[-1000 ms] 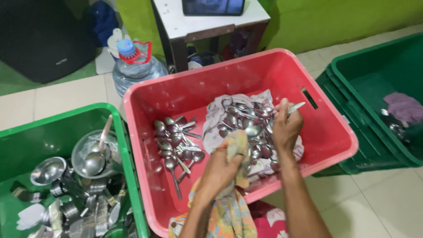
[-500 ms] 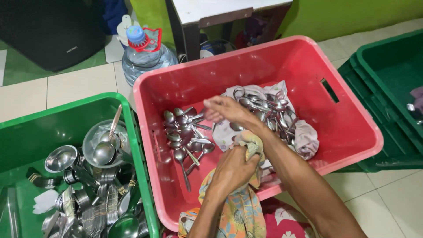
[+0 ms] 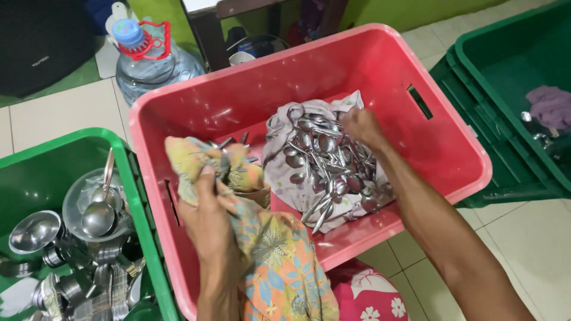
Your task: Drying and cleaning metal spoons using a cloth.
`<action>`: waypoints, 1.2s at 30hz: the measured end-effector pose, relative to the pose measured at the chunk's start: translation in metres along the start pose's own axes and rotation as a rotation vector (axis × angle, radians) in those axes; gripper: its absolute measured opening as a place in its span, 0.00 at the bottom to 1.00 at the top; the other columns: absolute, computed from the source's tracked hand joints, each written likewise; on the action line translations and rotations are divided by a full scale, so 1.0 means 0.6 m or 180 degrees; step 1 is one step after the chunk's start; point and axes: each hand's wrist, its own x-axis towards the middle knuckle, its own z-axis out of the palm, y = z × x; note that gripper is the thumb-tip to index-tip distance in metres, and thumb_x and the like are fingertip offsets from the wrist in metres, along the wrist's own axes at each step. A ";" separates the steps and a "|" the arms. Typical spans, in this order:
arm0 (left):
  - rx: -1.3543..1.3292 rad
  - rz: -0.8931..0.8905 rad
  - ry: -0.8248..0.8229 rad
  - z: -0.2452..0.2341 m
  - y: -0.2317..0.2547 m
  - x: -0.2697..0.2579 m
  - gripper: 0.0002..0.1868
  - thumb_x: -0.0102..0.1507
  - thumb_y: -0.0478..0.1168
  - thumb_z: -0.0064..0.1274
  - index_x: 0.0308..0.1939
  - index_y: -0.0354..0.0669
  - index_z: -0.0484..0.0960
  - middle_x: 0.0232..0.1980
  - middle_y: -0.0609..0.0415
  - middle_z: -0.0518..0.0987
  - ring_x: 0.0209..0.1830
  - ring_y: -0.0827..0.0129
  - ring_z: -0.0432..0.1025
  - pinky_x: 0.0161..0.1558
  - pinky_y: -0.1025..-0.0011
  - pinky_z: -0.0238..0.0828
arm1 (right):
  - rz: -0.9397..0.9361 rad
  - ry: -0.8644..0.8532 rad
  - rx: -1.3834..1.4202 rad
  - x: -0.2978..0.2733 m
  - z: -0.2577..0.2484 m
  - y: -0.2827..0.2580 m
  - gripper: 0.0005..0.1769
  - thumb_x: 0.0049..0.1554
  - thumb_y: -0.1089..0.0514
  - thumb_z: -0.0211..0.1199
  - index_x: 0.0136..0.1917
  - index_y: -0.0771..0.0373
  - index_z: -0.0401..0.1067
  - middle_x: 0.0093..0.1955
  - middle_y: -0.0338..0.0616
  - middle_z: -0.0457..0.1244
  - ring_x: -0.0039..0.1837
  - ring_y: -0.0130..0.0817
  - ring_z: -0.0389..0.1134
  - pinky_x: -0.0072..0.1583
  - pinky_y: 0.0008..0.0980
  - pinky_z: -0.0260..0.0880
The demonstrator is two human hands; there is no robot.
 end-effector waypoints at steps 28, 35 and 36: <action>-0.0169 -0.0656 -0.0351 0.017 0.034 -0.013 0.21 0.64 0.47 0.48 0.50 0.32 0.84 0.41 0.46 0.83 0.36 0.64 0.75 0.38 0.68 0.72 | -0.0071 -0.1264 -0.3044 -0.046 0.134 -0.044 0.12 0.54 0.61 0.59 0.48 0.60 0.81 0.51 0.52 0.71 0.53 0.48 0.72 0.53 0.53 0.67; 0.0139 -0.0812 -0.0285 0.023 0.033 -0.013 0.24 0.62 0.50 0.49 0.51 0.32 0.82 0.43 0.44 0.83 0.39 0.62 0.76 0.42 0.67 0.72 | 0.0054 -0.1271 -0.3002 -0.050 0.126 -0.056 0.12 0.56 0.60 0.58 0.48 0.62 0.80 0.50 0.52 0.71 0.53 0.46 0.73 0.55 0.50 0.68; 0.0150 -0.0913 -0.0240 0.024 0.034 -0.014 0.27 0.62 0.52 0.49 0.54 0.32 0.78 0.46 0.43 0.81 0.42 0.61 0.76 0.44 0.66 0.73 | 0.0185 -0.1364 -0.3016 -0.046 0.130 -0.053 0.11 0.56 0.61 0.59 0.50 0.61 0.80 0.53 0.50 0.71 0.55 0.45 0.72 0.57 0.51 0.65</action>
